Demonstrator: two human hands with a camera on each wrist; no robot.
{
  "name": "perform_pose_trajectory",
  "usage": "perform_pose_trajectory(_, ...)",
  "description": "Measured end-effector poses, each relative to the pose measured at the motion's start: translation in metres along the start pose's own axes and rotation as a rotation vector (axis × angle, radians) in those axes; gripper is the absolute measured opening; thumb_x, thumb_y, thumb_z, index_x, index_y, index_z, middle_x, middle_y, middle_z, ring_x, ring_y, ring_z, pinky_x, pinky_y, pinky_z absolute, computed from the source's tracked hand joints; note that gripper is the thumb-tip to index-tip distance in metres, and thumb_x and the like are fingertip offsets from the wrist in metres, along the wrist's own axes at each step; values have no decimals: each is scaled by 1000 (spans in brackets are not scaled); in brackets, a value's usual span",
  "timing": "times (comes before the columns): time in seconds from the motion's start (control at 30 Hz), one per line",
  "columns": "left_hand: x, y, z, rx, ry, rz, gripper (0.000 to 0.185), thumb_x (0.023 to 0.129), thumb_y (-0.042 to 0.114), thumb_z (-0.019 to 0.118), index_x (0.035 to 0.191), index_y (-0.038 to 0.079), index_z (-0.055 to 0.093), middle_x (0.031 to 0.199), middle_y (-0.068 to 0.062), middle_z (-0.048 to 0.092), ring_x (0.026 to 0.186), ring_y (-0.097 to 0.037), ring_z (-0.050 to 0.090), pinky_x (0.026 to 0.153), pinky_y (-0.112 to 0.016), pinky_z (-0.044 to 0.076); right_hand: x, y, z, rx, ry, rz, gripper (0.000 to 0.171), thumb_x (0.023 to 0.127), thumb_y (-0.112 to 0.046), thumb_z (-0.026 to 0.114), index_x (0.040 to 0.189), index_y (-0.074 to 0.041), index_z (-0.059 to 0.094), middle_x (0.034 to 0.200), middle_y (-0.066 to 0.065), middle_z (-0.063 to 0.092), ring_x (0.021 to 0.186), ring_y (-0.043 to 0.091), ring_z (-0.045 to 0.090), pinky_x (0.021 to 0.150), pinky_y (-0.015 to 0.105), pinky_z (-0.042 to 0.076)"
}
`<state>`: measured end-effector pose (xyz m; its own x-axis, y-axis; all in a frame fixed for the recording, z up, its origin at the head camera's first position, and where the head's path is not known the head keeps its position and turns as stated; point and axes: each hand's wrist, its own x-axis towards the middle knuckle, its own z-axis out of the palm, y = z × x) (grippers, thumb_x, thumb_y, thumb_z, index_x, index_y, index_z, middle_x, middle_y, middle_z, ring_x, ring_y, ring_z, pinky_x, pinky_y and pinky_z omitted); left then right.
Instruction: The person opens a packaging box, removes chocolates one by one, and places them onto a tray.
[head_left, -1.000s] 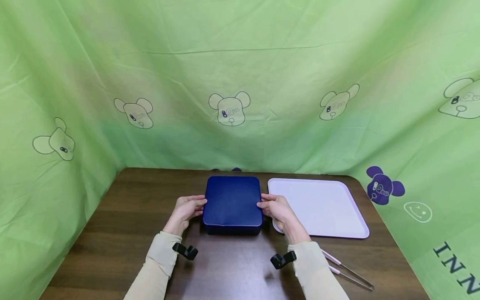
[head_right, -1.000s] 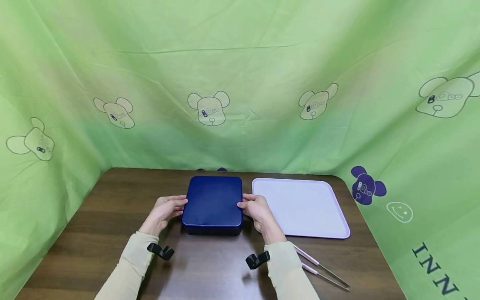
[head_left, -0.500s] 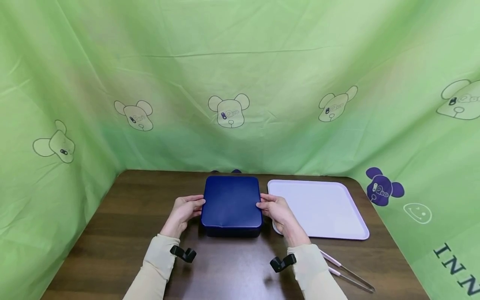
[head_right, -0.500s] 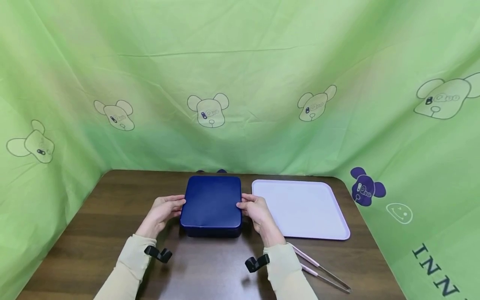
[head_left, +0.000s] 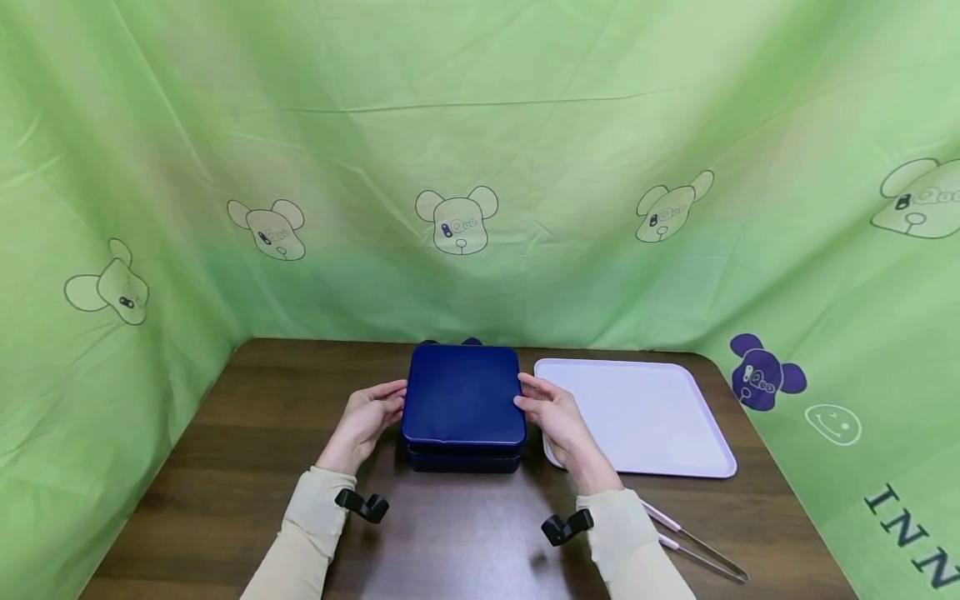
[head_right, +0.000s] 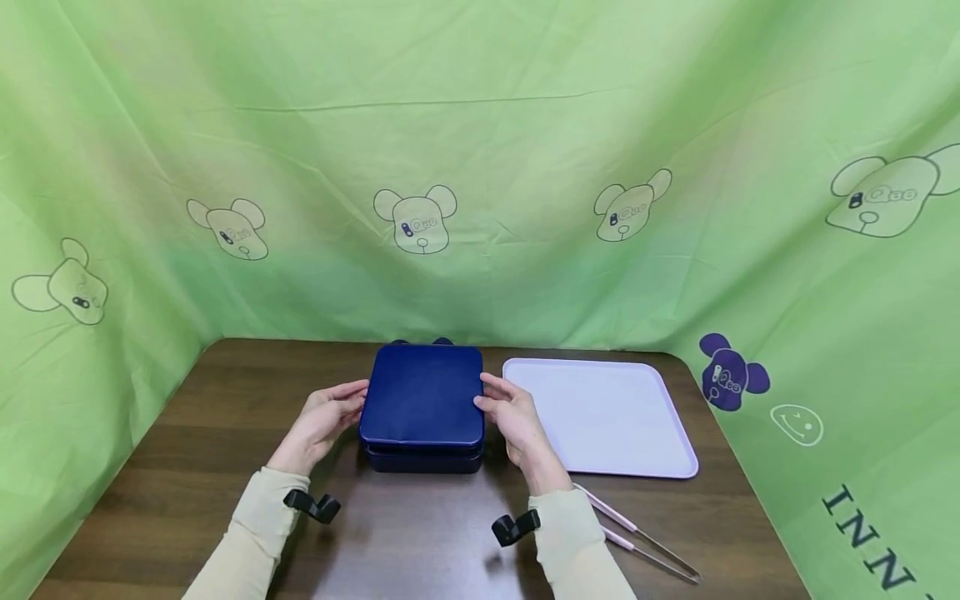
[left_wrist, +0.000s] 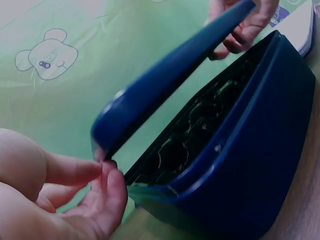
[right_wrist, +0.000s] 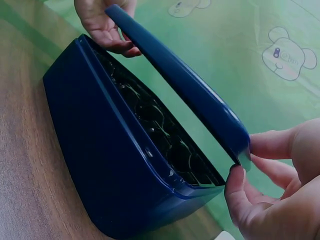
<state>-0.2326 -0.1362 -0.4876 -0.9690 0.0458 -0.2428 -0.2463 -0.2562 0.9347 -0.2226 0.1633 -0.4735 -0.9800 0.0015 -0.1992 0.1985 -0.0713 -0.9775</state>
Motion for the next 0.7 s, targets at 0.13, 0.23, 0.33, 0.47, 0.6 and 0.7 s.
perform_pose_trajectory(0.13, 0, 1, -1, -4, -24, 26, 44, 94, -16, 52, 139, -14, 51, 90, 5, 71, 77, -3, 66, 69, -18, 54, 1, -1, -1, 10, 5, -2, 49, 96, 1, 61, 145, 3, 52, 134, 19, 59, 94, 5, 61, 77, 18, 51)
perform_pose_trajectory(0.23, 0, 2, -4, -4, -38, 49, 46, 95, -15, 53, 140, -13, 51, 91, 6, 71, 79, -3, 66, 71, -18, 55, 2, -2, 0, 41, 15, 2, 44, 99, 0, 56, 143, 3, 54, 111, 4, 65, 85, 6, 59, 72, 19, 49)
perform_pose_trajectory(0.33, -1, 2, -6, -10, -54, 69, 47, 95, -15, 54, 142, -12, 49, 92, 6, 71, 82, -3, 67, 72, -19, 55, 3, -2, 1, 46, 16, -7, 42, 101, 3, 50, 143, 4, 54, 94, -3, 62, 79, 7, 56, 69, 19, 48)
perform_pose_trajectory(0.47, -2, 1, -8, 4, -68, 84, 49, 95, -15, 54, 144, -9, 50, 92, 5, 69, 81, -4, 66, 72, -20, 55, 3, -3, 3, -19, 41, -57, 40, 100, 6, 50, 139, 5, 58, 93, -1, 62, 78, 7, 56, 69, 20, 49)
perform_pose_trajectory(0.6, -2, 2, -8, 61, -69, 121, 50, 94, -15, 56, 144, -6, 52, 92, 5, 68, 79, -4, 65, 74, -22, 55, 3, -4, 4, -108, 88, -104, 37, 98, 6, 54, 134, 4, 63, 97, 3, 67, 78, 7, 59, 68, 21, 51)
perform_pose_trajectory(0.7, -2, 3, -8, 119, -68, 168, 50, 93, -15, 57, 142, -5, 54, 92, 4, 66, 79, -4, 64, 75, -24, 55, 4, -5, 5, -150, 118, -129, 35, 97, 6, 56, 131, 2, 66, 101, 7, 70, 78, 6, 61, 68, 21, 53)
